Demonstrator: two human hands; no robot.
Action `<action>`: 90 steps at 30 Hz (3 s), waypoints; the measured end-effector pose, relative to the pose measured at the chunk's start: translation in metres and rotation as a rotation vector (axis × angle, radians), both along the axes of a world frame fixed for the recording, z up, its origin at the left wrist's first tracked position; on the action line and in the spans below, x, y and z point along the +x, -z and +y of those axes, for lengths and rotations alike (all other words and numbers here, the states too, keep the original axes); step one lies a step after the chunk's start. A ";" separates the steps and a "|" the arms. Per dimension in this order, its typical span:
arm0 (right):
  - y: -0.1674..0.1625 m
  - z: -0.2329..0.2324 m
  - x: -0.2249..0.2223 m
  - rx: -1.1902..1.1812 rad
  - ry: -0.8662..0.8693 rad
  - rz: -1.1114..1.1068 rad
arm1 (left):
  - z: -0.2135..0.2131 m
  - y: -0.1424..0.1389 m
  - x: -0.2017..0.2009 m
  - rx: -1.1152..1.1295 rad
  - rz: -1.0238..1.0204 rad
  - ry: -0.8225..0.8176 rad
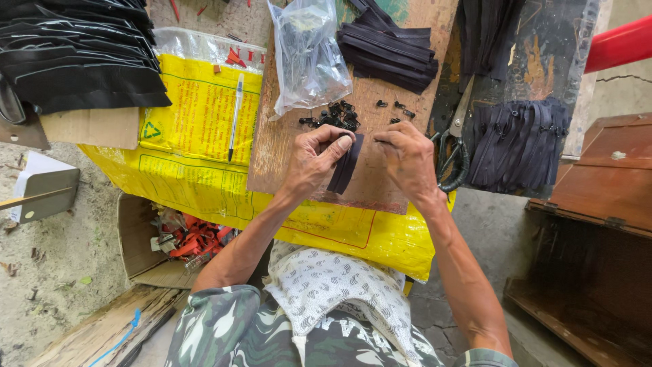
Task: The person sits at a workbench and attaches black zipper sliders to the ends of black zipper tape, threading the tape into each slider by hand and pressing it into place. They work through a pile of sliders one at a time, setting finished zippers onto a stack at the side of the bench.
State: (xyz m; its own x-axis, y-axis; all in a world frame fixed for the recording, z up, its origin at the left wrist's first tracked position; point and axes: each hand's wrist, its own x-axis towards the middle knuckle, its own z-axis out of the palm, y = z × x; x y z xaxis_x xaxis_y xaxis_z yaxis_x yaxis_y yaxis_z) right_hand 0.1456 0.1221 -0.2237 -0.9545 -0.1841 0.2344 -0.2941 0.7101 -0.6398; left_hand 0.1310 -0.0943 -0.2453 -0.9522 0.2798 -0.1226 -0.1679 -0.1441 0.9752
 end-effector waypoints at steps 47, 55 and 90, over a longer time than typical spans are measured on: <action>-0.013 -0.002 0.016 -1.137 0.147 -0.365 | 0.036 -0.009 -0.005 0.082 -0.014 0.100; -0.005 -0.004 0.018 -1.297 0.058 -0.404 | 0.035 -0.003 -0.011 0.037 0.045 0.167; -0.015 0.032 0.020 -0.869 -0.259 -0.346 | 0.021 -0.028 -0.014 0.044 0.198 0.381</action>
State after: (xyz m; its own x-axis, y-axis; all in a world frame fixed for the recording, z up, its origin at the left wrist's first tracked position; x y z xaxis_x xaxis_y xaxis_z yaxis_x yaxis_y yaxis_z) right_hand 0.1655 0.1542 -0.2084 -0.9505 -0.2938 0.1014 -0.0713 -0.1112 -0.9912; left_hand 0.1168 -0.0731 -0.2178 -0.7838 0.6168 0.0720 -0.0277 -0.1506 0.9882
